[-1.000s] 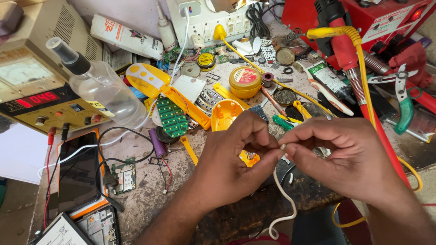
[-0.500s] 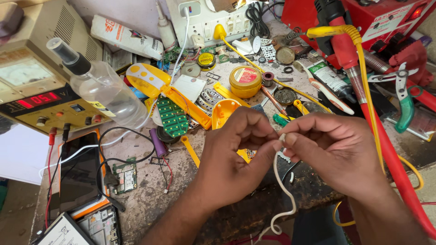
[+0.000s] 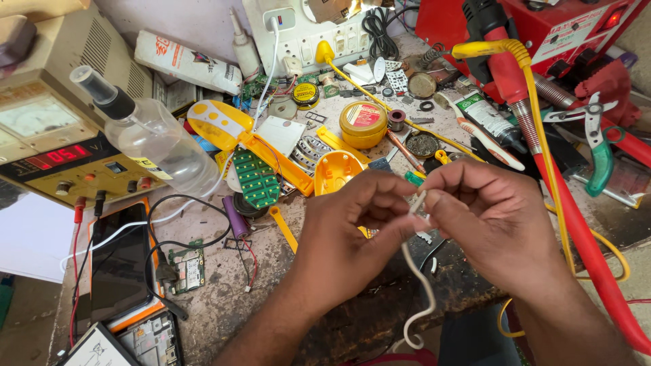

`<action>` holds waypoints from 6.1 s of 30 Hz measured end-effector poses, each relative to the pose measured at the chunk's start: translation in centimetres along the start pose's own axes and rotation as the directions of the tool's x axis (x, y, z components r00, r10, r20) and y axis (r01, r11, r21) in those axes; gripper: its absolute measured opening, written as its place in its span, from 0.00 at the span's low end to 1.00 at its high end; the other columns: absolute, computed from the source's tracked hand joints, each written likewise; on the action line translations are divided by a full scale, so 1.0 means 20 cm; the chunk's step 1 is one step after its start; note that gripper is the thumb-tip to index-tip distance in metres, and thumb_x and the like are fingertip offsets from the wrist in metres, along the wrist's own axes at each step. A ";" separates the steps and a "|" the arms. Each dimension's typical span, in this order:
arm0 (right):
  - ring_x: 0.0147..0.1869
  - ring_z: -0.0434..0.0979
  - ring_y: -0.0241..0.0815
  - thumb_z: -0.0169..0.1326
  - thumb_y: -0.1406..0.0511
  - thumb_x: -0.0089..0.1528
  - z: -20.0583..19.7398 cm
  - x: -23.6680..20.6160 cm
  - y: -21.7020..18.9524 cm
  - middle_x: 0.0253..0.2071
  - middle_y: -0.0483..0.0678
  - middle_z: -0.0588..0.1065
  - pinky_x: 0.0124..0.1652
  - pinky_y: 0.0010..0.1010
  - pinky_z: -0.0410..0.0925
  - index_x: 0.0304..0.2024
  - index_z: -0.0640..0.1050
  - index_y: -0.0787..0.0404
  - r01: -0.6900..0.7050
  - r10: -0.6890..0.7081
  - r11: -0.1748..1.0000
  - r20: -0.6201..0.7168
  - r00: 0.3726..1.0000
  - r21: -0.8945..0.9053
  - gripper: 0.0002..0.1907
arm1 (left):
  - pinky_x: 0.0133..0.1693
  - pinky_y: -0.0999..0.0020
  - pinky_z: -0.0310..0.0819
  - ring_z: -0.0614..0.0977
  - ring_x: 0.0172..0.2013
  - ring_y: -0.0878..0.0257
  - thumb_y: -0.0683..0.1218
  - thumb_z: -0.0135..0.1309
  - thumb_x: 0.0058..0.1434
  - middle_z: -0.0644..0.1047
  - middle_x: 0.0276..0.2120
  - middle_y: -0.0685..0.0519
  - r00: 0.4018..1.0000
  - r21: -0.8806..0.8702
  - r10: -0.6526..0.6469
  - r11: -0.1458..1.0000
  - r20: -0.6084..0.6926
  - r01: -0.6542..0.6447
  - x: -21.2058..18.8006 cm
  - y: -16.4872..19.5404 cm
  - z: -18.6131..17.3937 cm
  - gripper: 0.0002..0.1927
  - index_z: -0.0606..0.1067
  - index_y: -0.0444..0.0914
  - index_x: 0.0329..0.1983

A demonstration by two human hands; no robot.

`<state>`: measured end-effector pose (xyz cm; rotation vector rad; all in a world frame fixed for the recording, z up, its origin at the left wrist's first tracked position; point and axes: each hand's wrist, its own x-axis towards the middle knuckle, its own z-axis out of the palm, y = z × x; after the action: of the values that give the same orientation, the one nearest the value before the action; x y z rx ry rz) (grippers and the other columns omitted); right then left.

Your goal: The person strips the insulation from a white cable, twists the exposed wires, and uses a soldering iron to solder the wires to a small green circuit board. The person then uses wire cutters to trim excess wire and continues to manipulate the cable and circuit board.

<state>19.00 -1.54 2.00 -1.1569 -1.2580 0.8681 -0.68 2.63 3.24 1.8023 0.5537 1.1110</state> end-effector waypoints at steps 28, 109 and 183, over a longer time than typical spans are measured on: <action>0.32 0.77 0.35 0.55 0.70 0.62 -0.09 0.01 0.04 0.30 0.49 0.79 0.29 0.26 0.68 0.43 0.81 0.68 -0.227 0.199 0.927 0.121 0.972 0.299 0.09 | 0.48 0.65 0.80 0.85 0.46 0.57 0.29 0.50 0.63 0.80 0.46 0.51 0.927 0.257 0.329 0.894 0.181 -0.367 -0.03 0.00 -0.06 0.24 0.72 0.42 0.60; 0.24 0.71 0.32 0.57 0.74 0.61 -0.06 -0.07 0.04 0.27 0.48 0.77 0.25 0.23 0.66 0.36 0.81 0.70 -0.161 0.163 0.961 0.012 0.987 0.225 0.03 | 0.52 0.71 0.84 0.87 0.52 0.62 0.31 0.52 0.70 0.81 0.48 0.48 0.975 -0.072 0.169 0.985 0.146 -0.160 -0.04 -0.04 -0.01 0.18 0.65 0.35 0.60; 0.52 0.67 0.36 0.47 0.69 0.74 0.07 -0.08 0.01 0.48 0.47 0.68 0.53 0.26 0.64 0.46 0.69 0.63 0.349 -0.354 0.935 0.131 0.926 0.056 0.03 | 0.41 0.72 0.81 0.82 0.38 0.68 0.37 0.58 0.72 0.81 0.36 0.49 0.996 -0.436 -0.009 0.899 0.084 0.044 -0.03 -0.07 0.01 0.08 0.77 0.30 0.53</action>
<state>17.40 -2.76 1.40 -0.8190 -1.5049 0.7033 -0.69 2.63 1.71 1.4318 0.2504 1.0420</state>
